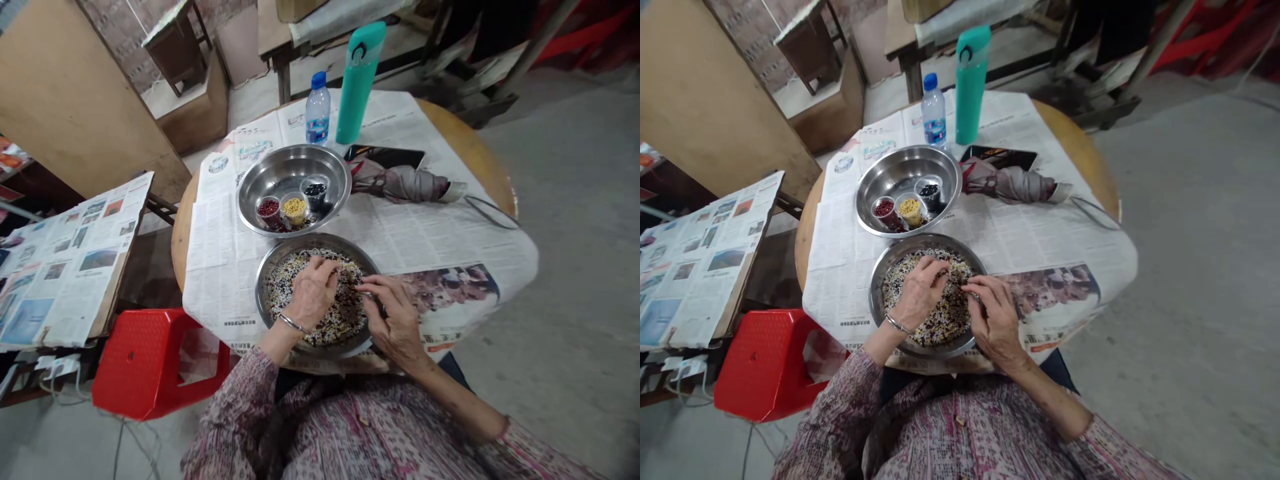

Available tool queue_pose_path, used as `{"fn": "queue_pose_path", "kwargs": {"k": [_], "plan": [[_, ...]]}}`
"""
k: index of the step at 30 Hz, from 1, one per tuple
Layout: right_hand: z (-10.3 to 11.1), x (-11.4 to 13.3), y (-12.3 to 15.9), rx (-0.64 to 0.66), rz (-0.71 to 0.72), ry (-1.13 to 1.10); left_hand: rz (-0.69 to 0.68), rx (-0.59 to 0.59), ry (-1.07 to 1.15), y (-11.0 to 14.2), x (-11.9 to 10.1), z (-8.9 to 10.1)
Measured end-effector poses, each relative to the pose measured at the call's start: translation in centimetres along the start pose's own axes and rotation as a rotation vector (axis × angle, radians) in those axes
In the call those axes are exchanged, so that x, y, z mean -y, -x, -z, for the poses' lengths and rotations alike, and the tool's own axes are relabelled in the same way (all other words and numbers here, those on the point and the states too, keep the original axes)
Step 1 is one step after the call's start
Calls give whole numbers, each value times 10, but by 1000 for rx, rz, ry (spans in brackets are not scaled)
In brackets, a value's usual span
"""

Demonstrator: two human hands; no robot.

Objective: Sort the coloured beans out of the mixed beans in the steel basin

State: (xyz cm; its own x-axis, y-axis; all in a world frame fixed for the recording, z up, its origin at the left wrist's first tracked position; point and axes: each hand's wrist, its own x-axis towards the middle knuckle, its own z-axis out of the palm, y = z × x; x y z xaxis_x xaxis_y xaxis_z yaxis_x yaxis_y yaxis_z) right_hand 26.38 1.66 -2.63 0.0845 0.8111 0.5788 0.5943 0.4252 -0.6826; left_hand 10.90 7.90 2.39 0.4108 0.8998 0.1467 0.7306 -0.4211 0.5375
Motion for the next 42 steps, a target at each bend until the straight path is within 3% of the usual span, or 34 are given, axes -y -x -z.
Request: {"fn": "queue_pose_path", "kwargs": {"k": [3, 7, 12, 17, 20, 24, 27, 30, 36, 39, 42], "plan": [[0, 0, 0, -1, 7, 1, 6, -87, -175, -4, 9, 9], [0, -1, 0, 0, 5, 6, 28, -46, -380, 9, 23, 12], [0, -1, 1, 7, 10, 28, -146, 82, -291, 41, 17, 9], [0, 0, 1, 7, 8, 39, -261, 193, -193, 67, 0, 21], [-1, -1, 2, 7, 0, 32, -355, 234, -302, 65, -7, 20], [-2, -4, 4, -9, -22, 22, -477, 281, -487, 43, -9, 4], [-3, -4, 4, -14, -21, 26, -430, 245, -564, 26, -3, -8], [-2, -4, 3, -17, -19, 32, -289, 184, -611, 23, 8, -7], [-1, -3, 3, -2, -36, 23, -36, 117, -636, 57, 20, 22], [-2, -3, 3, -1, -27, 26, -34, 76, -534, 76, 22, 35], [0, -3, 2, 18, 34, 82, -147, -1, -292, 89, 29, 40]]}}
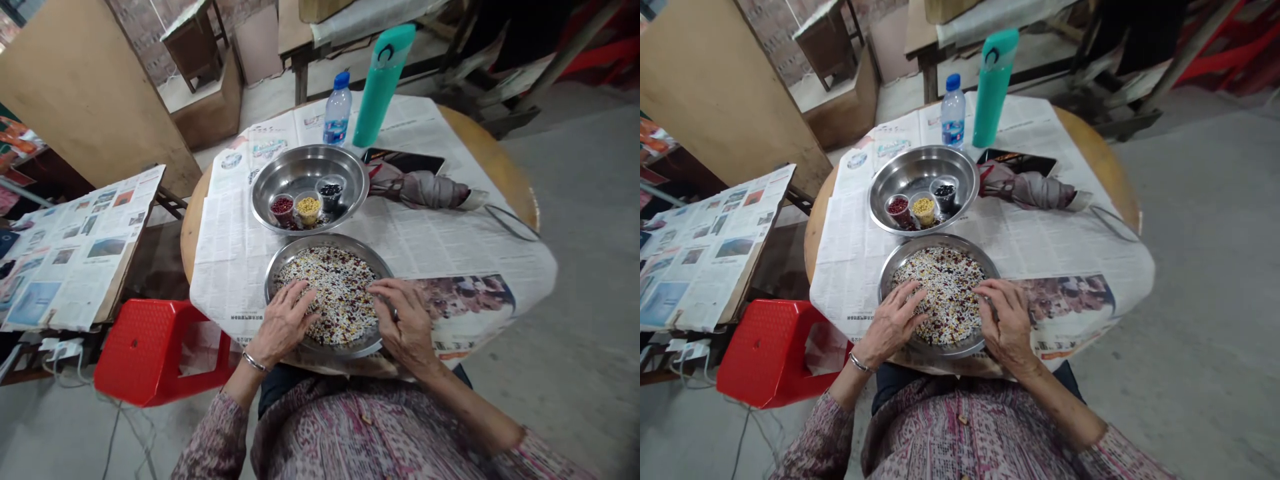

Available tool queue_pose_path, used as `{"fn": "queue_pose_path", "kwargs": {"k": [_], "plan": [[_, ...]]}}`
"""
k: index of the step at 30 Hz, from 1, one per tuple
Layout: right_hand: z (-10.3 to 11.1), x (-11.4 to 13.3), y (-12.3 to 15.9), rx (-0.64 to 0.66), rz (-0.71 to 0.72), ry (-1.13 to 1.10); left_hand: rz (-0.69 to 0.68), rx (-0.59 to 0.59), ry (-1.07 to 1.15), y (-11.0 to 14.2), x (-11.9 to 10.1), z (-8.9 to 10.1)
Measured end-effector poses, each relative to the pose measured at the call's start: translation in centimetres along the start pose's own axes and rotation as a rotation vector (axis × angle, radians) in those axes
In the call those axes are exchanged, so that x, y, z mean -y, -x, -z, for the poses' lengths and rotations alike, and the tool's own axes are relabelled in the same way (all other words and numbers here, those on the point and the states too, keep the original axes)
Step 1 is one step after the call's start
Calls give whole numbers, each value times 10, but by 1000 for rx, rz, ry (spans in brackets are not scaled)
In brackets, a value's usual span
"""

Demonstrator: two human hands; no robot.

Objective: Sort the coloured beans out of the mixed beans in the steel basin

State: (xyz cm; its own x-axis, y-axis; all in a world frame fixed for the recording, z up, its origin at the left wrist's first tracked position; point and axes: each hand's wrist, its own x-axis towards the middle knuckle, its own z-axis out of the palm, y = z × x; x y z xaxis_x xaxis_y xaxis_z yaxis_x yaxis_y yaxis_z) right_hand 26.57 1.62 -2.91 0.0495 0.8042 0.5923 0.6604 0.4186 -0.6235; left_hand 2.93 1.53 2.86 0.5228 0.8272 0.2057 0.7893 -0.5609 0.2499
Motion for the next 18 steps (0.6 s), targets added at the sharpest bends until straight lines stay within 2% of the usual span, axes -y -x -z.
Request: {"fn": "queue_pose_path", "kwargs": {"k": [3, 5, 9, 11, 14, 18], "plan": [[9, 0, -6, 73, 122, 99, -30, -193, 177, 10, 7, -5], [17, 2, -12, 194, 230, 93, -18, -304, 210, 15, 9, -12], [23, 15, -18, 658, 396, -46, -7, -407, 208, 18, 9, -23], [17, 26, -15, 821, 451, -56, -9, -412, 198, 19, 9, -26], [-3, 42, -10, 883, 468, -26, -18, -397, 177, 19, 10, -28], [-33, 49, -25, 789, 416, 76, -6, -402, 159, 20, 9, -28]]}}
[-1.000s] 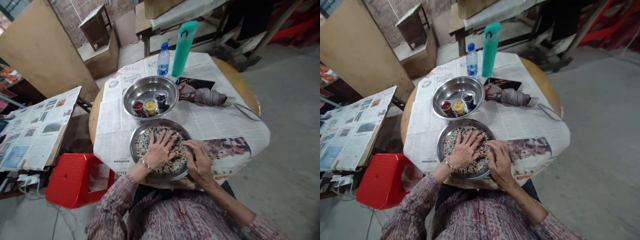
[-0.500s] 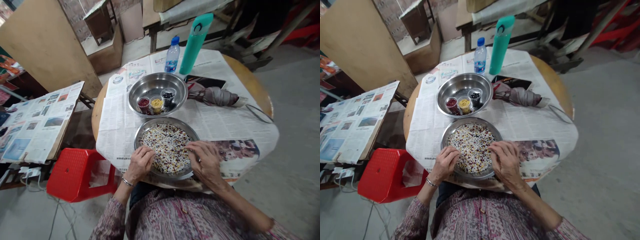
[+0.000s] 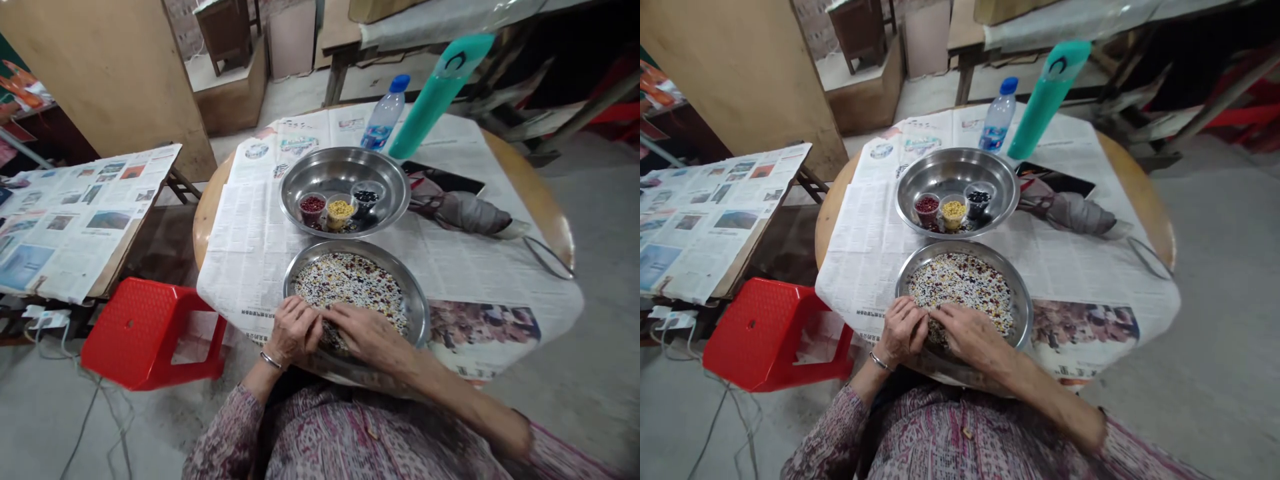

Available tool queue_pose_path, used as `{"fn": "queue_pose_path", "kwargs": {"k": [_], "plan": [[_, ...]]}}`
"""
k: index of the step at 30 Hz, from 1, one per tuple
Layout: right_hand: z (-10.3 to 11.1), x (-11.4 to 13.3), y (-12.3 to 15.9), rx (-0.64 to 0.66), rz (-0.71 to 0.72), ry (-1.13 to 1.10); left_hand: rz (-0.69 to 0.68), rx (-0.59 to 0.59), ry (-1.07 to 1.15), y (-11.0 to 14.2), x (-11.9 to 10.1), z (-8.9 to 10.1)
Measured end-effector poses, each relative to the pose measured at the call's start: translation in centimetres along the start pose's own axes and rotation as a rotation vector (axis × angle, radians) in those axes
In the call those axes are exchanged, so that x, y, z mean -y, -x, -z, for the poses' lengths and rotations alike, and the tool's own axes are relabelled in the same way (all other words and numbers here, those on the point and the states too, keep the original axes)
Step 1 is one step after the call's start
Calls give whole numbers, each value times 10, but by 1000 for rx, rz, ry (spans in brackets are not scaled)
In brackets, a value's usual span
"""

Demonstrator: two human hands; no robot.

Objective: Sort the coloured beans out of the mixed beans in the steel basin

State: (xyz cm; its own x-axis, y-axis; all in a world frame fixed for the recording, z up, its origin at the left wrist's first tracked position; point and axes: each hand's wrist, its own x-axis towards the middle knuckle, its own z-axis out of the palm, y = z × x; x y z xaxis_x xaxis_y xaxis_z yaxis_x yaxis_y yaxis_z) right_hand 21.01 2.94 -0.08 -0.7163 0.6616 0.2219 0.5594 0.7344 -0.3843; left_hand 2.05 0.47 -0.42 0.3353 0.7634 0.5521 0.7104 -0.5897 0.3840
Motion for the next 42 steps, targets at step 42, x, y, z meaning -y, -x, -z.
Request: {"fn": "queue_pose_path", "kwargs": {"k": [42], "plan": [[13, -33, -39, -154, -46, 26, -15, 127, -79, -4, 1, 5]]}}
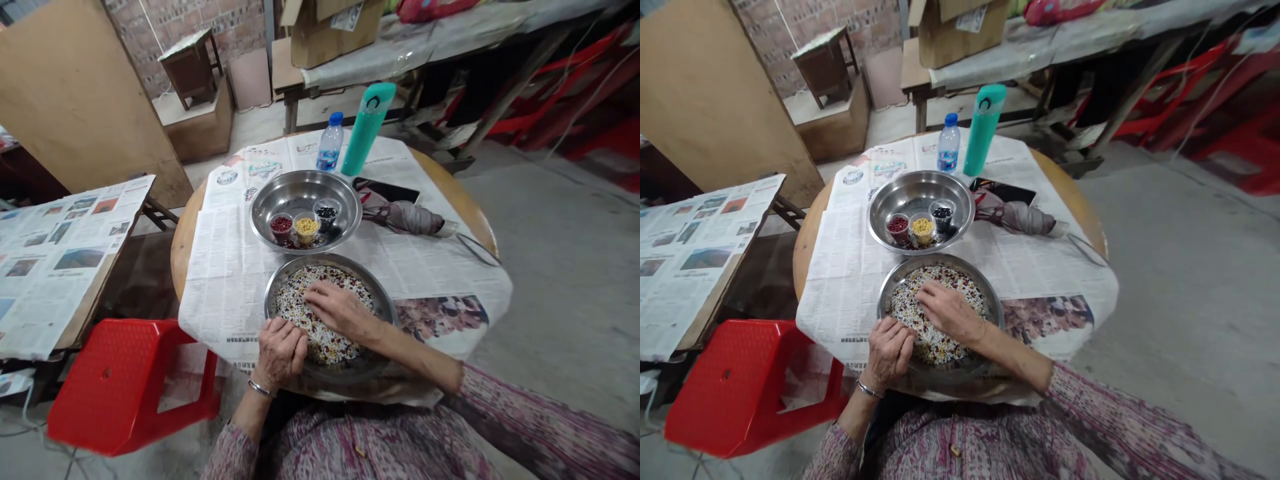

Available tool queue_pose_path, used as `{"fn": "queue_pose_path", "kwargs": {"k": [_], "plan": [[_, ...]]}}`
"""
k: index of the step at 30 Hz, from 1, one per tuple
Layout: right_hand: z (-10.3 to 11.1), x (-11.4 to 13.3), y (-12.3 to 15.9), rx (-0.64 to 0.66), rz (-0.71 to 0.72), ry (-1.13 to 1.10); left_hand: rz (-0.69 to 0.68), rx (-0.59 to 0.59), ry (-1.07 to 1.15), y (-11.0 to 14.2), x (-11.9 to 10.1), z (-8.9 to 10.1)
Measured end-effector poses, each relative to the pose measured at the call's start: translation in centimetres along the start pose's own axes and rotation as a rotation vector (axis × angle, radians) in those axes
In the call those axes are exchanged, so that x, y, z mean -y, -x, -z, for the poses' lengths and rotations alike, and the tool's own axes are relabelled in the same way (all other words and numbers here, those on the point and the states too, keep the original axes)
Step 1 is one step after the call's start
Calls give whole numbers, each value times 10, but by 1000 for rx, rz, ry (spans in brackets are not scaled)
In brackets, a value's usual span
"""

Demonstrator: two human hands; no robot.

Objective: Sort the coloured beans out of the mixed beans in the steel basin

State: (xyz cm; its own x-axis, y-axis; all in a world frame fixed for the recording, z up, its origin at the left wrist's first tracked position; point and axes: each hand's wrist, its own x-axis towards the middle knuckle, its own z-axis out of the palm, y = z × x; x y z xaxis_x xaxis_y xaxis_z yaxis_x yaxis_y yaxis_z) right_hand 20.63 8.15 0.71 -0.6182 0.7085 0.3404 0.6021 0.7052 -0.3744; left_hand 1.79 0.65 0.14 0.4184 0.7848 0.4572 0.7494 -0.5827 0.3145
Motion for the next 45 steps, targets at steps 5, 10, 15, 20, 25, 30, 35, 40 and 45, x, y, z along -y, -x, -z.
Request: {"fn": "queue_pose_path", "kwargs": {"k": [5, 10, 15, 20, 25, 30, 35, 40, 45], "plan": [[7, -31, -8, -40, -156, 245, 19, -25, 12, 1, -1, -1], [5, -11, 18, 20, -121, 218, 21, -33, -21, 1, -1, -3], [8, 26, 38, 86, 13, 21, 14, -27, -53, 0, -1, -3], [26, 10, 47, 150, 8, 69, 20, -36, -65, 2, -1, -3], [40, -27, 54, 394, -1, 58, 27, -42, -53, 2, -1, -4], [33, -33, 25, 299, -74, 76, 24, -42, -33, 2, -1, -4], [26, -30, -4, 100, -150, 182, 21, -48, -26, 2, -1, -4], [32, -26, 7, 193, -260, 368, 26, -52, -23, 3, -1, -5], [26, -15, 34, 199, -323, 250, 27, -55, -34, 2, -2, -4]]}}
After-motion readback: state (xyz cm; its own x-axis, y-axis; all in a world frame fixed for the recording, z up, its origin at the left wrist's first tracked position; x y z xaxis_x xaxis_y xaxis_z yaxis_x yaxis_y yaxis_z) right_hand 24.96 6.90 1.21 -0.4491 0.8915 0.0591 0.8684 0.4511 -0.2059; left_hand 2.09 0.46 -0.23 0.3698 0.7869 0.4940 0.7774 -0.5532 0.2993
